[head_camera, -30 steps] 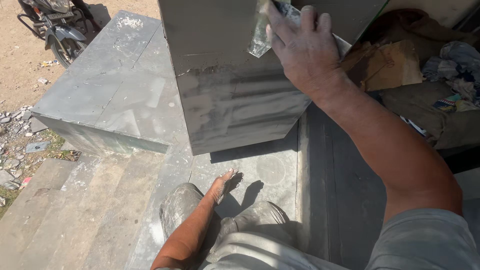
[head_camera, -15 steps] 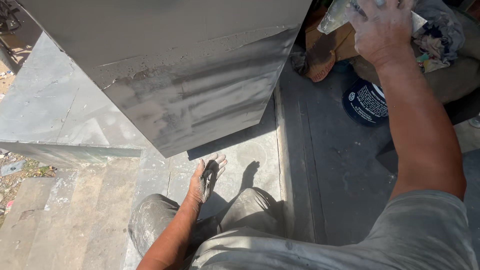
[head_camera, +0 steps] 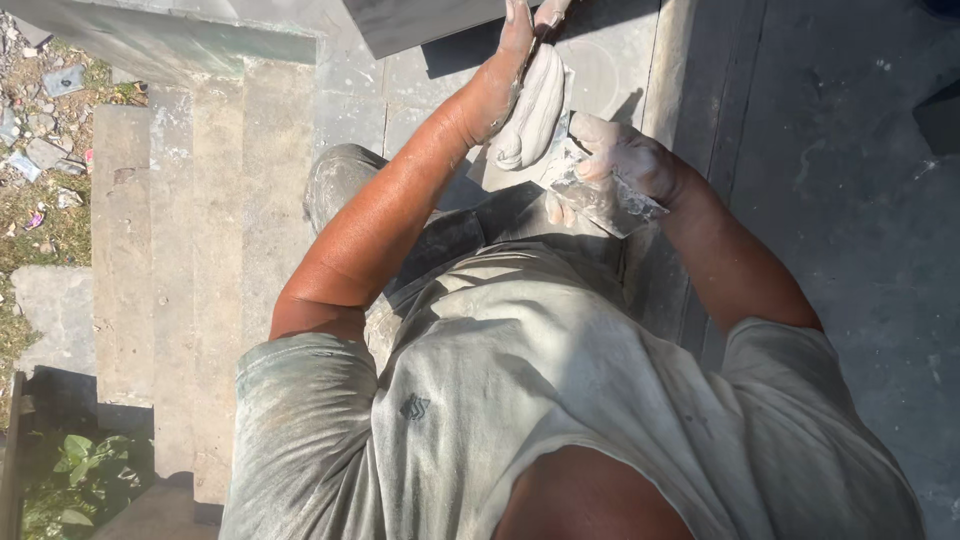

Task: The person uses a trowel to smooth the surface of a concrete pillar. They repeatedly scrape and level the vertical face and edges, occasionally scraping excess material from the tool onto the floor.

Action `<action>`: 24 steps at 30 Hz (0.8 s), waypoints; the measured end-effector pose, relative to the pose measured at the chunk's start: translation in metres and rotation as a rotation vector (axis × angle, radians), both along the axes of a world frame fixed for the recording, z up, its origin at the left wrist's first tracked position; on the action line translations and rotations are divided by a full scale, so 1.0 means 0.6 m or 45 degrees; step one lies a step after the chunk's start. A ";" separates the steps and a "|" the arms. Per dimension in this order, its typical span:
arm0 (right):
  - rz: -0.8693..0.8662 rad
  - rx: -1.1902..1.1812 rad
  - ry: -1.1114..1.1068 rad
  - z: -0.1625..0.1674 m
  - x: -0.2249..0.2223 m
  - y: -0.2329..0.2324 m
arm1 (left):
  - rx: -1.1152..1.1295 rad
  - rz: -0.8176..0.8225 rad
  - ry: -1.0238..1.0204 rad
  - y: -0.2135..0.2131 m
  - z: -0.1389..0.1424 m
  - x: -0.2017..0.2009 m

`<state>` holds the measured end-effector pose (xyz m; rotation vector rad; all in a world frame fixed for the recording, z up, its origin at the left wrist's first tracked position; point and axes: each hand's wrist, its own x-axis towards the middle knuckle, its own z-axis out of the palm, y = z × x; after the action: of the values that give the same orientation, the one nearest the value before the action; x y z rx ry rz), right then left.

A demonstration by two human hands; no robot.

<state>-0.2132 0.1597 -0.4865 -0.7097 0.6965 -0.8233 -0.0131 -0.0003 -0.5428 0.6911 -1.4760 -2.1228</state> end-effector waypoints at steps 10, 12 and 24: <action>-0.590 -2.159 1.912 0.236 0.071 -0.076 | 0.363 0.502 1.283 0.057 0.123 0.080; -0.729 -2.444 1.832 0.244 0.088 -0.094 | 0.630 0.267 1.383 0.101 0.159 0.062; -0.007 -2.427 1.529 0.133 0.047 -0.117 | -0.977 0.955 0.313 0.167 0.106 0.104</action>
<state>-0.1848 0.0898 -0.4067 -3.0727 0.7602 -0.8376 0.0494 0.1000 -0.4791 0.5307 -1.4277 -0.9392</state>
